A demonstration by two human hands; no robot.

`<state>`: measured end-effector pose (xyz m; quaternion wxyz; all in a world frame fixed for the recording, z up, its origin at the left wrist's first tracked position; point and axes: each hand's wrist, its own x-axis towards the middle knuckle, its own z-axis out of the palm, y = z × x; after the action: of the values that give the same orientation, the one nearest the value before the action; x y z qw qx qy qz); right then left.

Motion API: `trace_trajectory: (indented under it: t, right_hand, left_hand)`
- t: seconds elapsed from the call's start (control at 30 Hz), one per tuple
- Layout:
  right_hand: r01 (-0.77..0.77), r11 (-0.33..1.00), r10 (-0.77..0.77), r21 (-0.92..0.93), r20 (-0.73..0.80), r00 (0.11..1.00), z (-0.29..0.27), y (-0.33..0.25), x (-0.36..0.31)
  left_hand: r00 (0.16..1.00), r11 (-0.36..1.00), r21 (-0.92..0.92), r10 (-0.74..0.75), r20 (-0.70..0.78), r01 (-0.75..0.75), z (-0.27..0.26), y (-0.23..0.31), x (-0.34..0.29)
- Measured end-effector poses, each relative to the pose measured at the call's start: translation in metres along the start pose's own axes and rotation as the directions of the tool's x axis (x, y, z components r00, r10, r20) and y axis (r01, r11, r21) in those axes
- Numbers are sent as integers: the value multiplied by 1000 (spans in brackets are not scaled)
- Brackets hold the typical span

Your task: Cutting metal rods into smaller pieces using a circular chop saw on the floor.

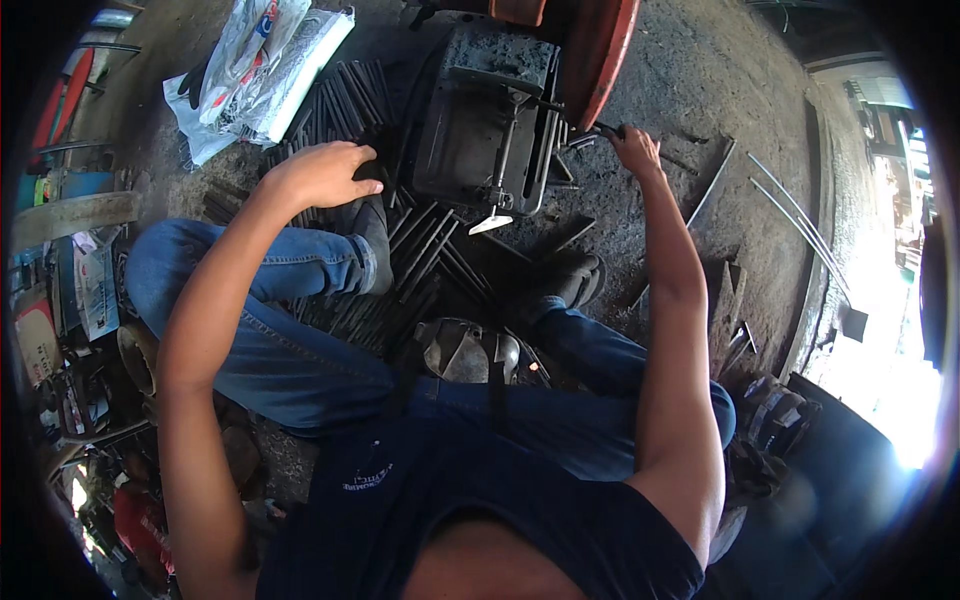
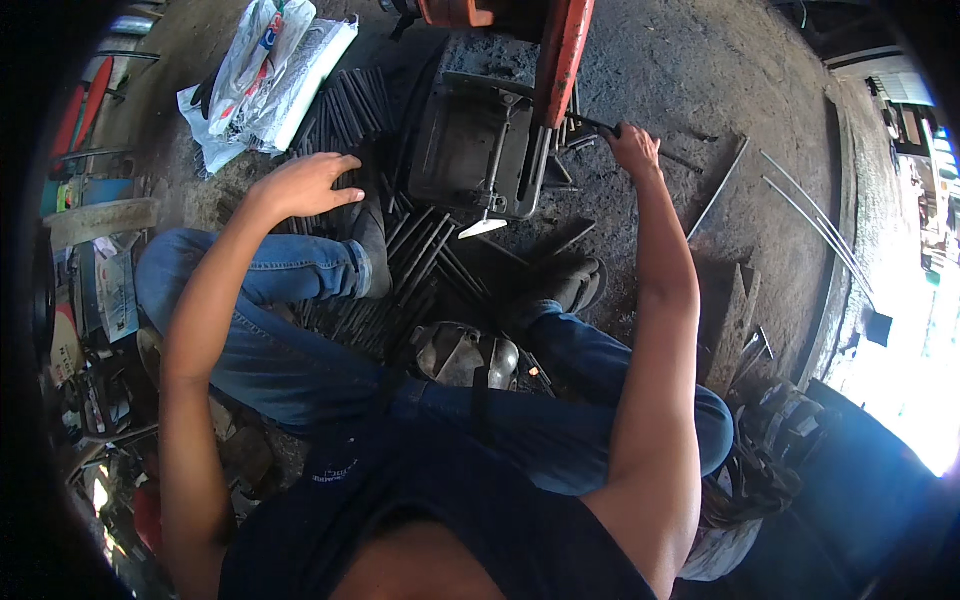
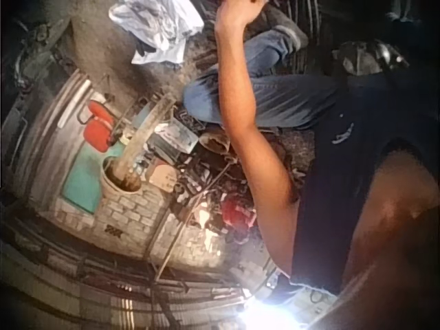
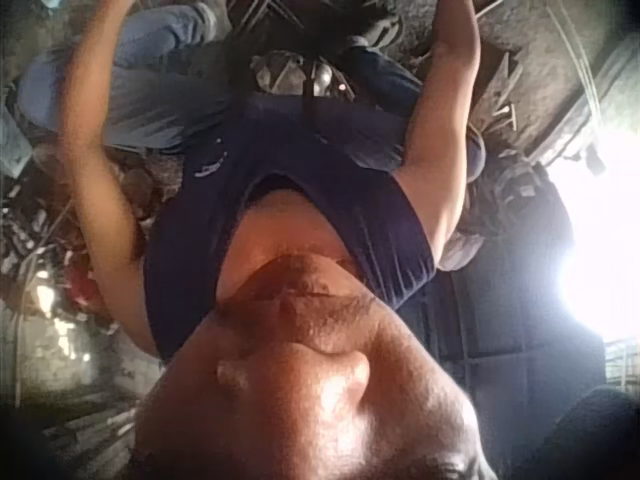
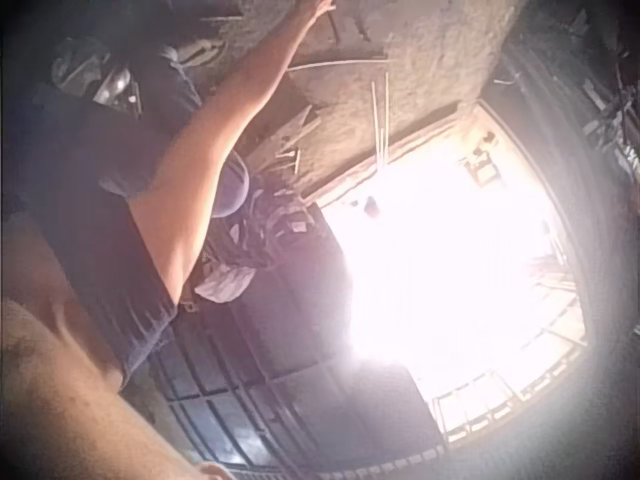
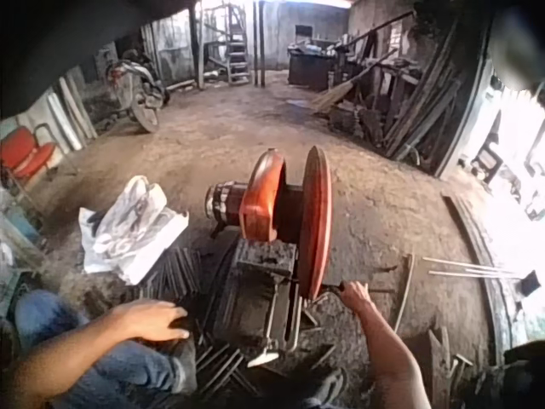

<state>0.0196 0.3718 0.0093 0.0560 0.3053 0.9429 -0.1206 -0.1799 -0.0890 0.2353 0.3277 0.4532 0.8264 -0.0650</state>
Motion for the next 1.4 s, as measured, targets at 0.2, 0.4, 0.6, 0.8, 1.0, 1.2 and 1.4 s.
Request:
trace_trajectory:
  t: [0.2, 0.4, 0.6, 0.8, 1.0, 1.2, 1.4]
  right_hand:
    - [13, 997, -17, 77, 56, 998, 22, -19, 36]
    - [36, 986, -41, 161, 28, 999, 40, -27, 37]
    - [40, 976, -39, 214, -10, 999, 43, -35, 33]
    - [45, 980, -39, 196, -32, 999, 37, -48, 30]
    - [113, 979, -99, 171, -89, 991, 35, -62, 35]
    - [148, 975, -125, 164, -145, 981, 45, -66, 35]
    - [173, 964, -132, 201, -201, 971, 60, -62, 33]
  left_hand:
    - [996, 998, -8, -69, 47, 70, 2, -1, 3]
    - [1000, 999, -53, -8, 15, 9, 21, -4, 16]
    - [872, 936, -298, -20, 488, 188, 112, 32, 58]
    - [944, 684, -694, 28, 330, 222, 223, 99, 89]
    - [964, 424, -901, -263, -25, 93, 254, 135, 114]
    - [843, 429, -903, -491, -221, 13, 259, 135, 117]
    - [809, 726, -687, -431, -400, 47, 241, 137, 116]
